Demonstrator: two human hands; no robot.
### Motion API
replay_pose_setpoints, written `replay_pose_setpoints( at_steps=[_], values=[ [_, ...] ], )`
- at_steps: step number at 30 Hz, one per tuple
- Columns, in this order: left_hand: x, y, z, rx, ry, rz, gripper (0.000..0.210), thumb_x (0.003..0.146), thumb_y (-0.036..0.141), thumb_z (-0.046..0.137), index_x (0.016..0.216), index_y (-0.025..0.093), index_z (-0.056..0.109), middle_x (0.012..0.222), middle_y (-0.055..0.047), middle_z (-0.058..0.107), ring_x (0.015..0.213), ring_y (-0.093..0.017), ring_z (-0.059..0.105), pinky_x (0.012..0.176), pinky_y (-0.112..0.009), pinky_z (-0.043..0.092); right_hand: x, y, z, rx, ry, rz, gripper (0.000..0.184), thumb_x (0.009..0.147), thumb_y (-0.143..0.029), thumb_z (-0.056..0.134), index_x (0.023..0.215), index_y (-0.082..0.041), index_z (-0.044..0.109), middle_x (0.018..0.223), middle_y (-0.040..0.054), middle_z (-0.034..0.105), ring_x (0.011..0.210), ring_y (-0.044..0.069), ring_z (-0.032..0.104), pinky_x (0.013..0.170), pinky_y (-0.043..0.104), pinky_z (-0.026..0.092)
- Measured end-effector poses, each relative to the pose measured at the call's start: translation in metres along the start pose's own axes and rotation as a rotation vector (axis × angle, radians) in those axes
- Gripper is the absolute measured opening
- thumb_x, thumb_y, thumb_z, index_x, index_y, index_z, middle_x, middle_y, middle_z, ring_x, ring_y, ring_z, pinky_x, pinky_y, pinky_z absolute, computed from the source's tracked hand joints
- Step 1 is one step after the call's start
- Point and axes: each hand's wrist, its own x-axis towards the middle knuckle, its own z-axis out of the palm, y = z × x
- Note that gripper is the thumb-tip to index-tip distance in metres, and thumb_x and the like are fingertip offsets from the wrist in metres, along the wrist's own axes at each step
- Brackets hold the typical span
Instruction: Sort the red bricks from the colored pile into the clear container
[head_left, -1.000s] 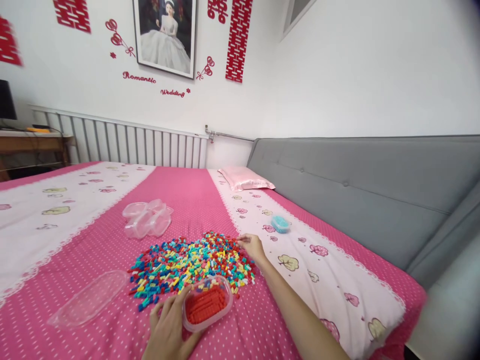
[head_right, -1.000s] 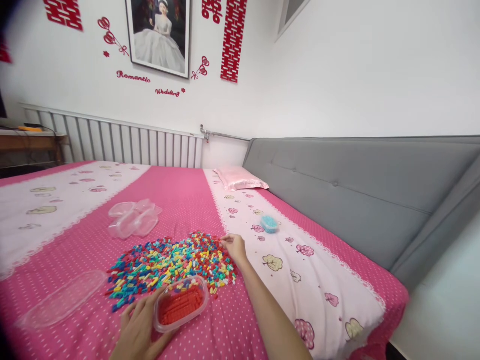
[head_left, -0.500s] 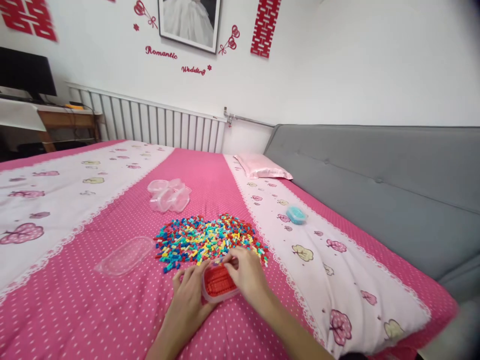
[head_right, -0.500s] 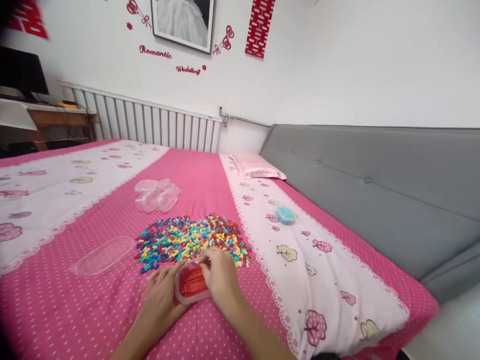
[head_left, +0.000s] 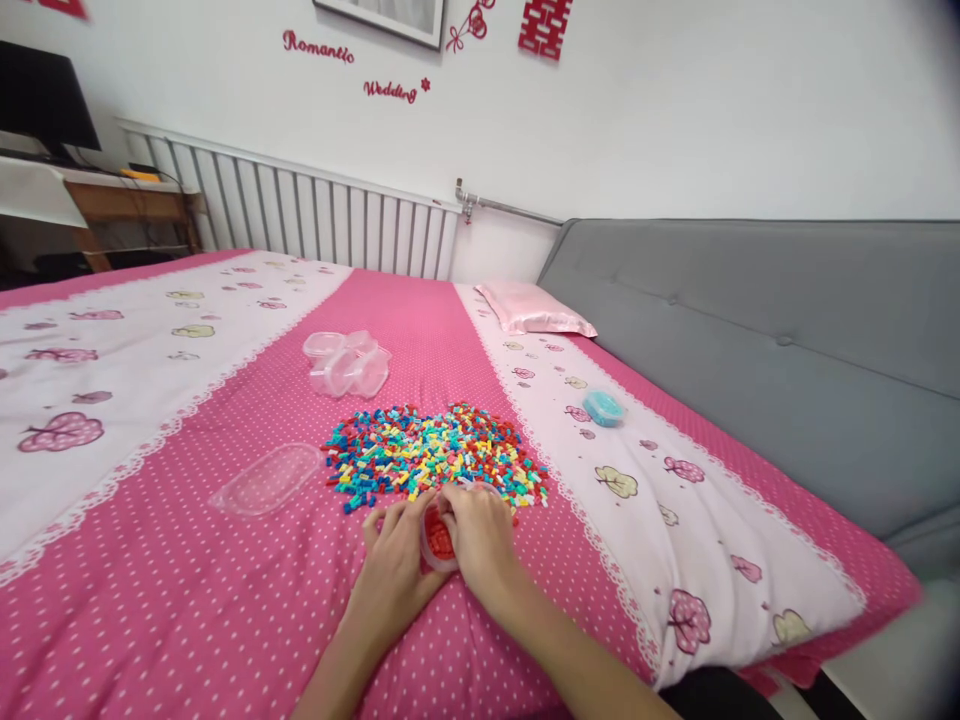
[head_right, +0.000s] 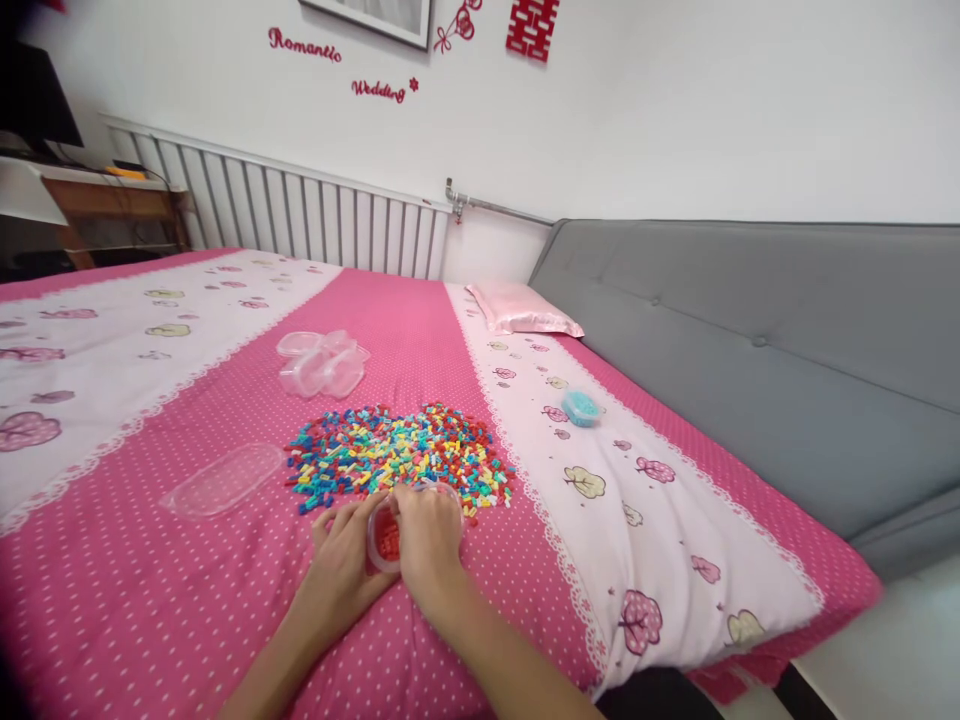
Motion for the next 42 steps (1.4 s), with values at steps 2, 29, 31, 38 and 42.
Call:
replay_pose_setpoints(
  at_steps=[2,29,31,38,42],
  values=[
    [0.0,0.0,0.001,-0.006,-0.003,-0.007,0.067,0.085,0.03,0.07,0.145,0.022,0.041,0.135,-0.012,0.065,0.119,-0.031,0.059,0.104,-0.047,0.033,0.0,0.0,0.002,-0.027,-0.007,-0.01,0.015,0.097,-0.018,0.064,0.094,-0.027,0.076,0.091,0.0049,0.077,0.086,0.023,0.069,0.072,0.03,0.04],
    [0.001,0.001,0.0,-0.026,-0.019,-0.018,0.062,0.085,0.029,0.066,0.143,0.023,0.045,0.135,-0.011,0.065,0.12,-0.032,0.059,0.107,-0.047,0.034,0.014,0.005,0.031,-0.08,-0.027,-0.072,0.028,0.095,-0.005,0.055,0.09,-0.023,0.076,0.089,0.0051,0.073,0.09,0.021,0.064,0.082,0.03,0.045],
    [0.0,0.0,0.001,-0.024,-0.013,-0.007,0.062,0.085,0.029,0.066,0.143,0.022,0.046,0.135,-0.011,0.065,0.119,-0.032,0.059,0.106,-0.047,0.034,0.013,0.005,0.028,-0.091,-0.035,-0.07,0.028,0.095,-0.005,0.055,0.091,-0.022,0.076,0.09,0.0055,0.073,0.09,0.021,0.064,0.083,0.03,0.044],
    [0.0,0.001,0.001,-0.009,-0.041,-0.026,0.063,0.085,0.029,0.067,0.144,0.022,0.044,0.135,-0.013,0.065,0.119,-0.032,0.059,0.107,-0.048,0.033,0.006,0.002,0.009,-0.133,-0.069,-0.085,0.025,0.098,-0.007,0.055,0.098,-0.019,0.077,0.093,0.0085,0.073,0.095,0.023,0.065,0.085,0.032,0.044],
    [0.0,0.002,-0.001,-0.016,-0.041,-0.032,0.066,0.085,0.028,0.067,0.146,0.022,0.043,0.135,-0.012,0.065,0.119,-0.032,0.058,0.108,-0.048,0.033,0.005,0.002,0.009,-0.136,-0.063,-0.098,0.026,0.099,-0.009,0.055,0.103,-0.021,0.077,0.096,0.0089,0.073,0.097,0.024,0.065,0.087,0.034,0.044]
  ],
)
